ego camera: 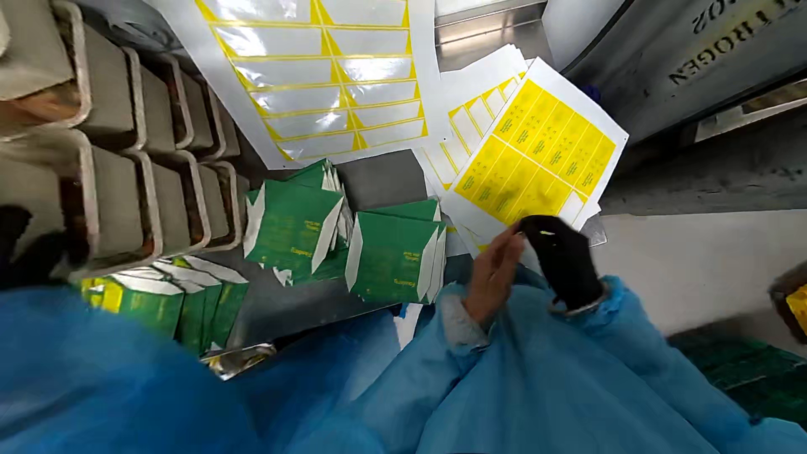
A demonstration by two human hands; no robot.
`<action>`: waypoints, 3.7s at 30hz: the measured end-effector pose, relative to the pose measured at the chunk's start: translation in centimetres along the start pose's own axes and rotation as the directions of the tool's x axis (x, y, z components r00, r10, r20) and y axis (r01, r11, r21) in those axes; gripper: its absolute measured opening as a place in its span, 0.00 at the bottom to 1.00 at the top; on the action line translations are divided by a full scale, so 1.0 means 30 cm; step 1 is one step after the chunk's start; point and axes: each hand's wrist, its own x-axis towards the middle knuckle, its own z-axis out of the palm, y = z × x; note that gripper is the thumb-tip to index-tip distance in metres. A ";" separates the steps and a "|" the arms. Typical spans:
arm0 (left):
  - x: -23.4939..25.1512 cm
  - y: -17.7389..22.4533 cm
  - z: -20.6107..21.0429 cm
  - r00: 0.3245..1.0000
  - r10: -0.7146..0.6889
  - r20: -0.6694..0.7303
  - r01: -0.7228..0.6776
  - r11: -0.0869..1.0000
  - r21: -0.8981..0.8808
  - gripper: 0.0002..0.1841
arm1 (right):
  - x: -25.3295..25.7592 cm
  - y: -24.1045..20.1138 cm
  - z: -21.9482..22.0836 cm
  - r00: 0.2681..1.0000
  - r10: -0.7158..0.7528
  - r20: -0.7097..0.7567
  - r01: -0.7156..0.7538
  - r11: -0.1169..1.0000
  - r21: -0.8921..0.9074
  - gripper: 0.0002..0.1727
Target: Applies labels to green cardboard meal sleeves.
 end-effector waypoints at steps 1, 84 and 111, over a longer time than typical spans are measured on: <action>-0.025 -0.021 -0.047 0.994 -0.011 -0.106 0.010 1.000 -0.009 0.24 | -0.014 -0.022 0.051 0.998 -0.019 0.068 0.016 0.999 0.045 0.16; 0.006 -0.406 -0.741 0.942 0.314 -0.118 0.087 0.111 0.990 0.46 | 0.113 0.184 0.673 0.743 -0.468 0.479 0.658 0.643 -0.392 0.39; -0.378 -0.344 -0.758 0.813 0.578 0.070 -0.213 0.184 0.960 0.16 | -0.010 0.582 -0.035 0.741 -0.312 0.594 0.656 0.526 -0.542 0.55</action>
